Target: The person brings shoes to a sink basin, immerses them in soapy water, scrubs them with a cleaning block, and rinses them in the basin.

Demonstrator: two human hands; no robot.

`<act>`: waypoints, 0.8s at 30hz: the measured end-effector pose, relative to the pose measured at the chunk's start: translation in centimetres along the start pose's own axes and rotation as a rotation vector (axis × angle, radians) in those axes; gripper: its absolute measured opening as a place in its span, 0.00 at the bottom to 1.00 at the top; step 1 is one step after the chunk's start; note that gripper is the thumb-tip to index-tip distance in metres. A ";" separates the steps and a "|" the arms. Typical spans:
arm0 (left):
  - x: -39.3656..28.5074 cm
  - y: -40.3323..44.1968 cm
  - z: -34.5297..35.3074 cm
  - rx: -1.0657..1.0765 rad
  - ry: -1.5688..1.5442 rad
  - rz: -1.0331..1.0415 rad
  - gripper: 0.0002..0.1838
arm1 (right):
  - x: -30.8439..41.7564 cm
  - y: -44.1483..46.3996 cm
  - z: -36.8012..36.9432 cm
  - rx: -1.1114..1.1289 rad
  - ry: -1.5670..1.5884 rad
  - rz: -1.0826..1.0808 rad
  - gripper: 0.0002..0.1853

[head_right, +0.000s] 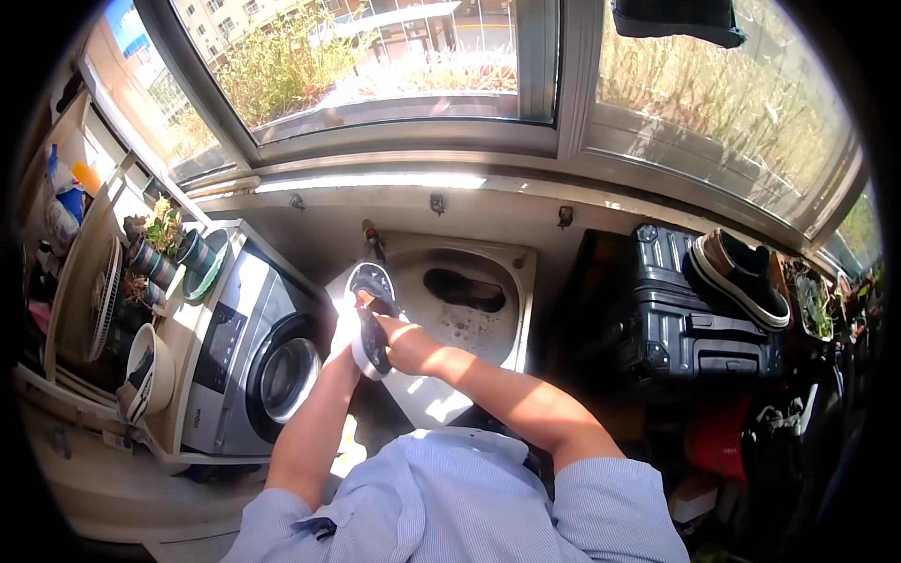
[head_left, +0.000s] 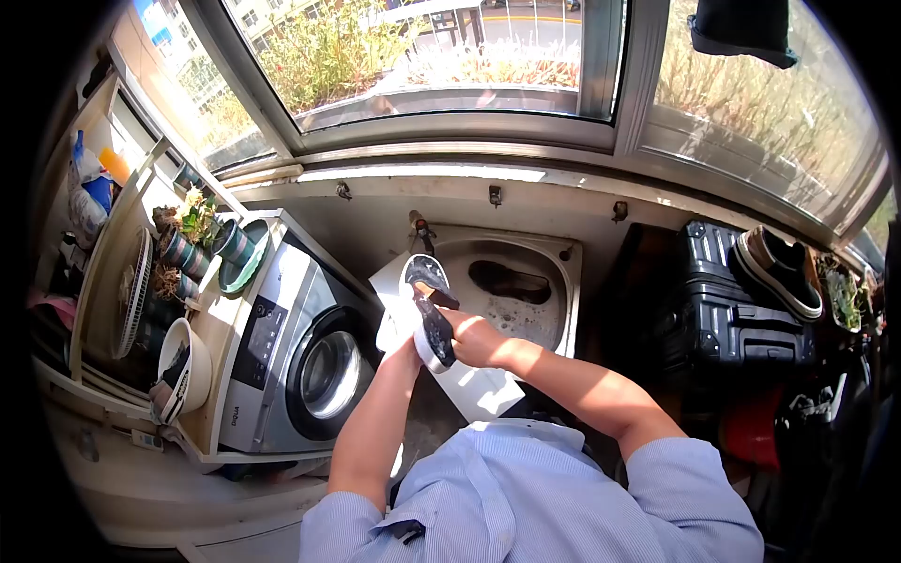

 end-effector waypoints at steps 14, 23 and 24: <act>-3.2 -1.8 1.1 0.038 -0.228 0.276 0.32 | -5.2 -1.0 -0.8 0.208 0.577 0.094 0.25; -6.4 -6.2 3.4 0.157 -0.235 0.277 0.33 | -16.5 -7.7 -6.5 -0.500 1.051 0.344 0.12; -6.1 -6.6 4.3 0.182 -0.292 0.235 0.36 | -18.5 -8.6 -6.5 -0.499 0.814 0.456 0.06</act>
Point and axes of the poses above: each hand's wrist, its own y-axis towards the middle knuckle, its own z-axis out of the palm, x = y × z, the point moved 9 cm from there along y, towards the middle knuckle, and after that the axes turned 13 degrees about x, right-handed, at the moved point
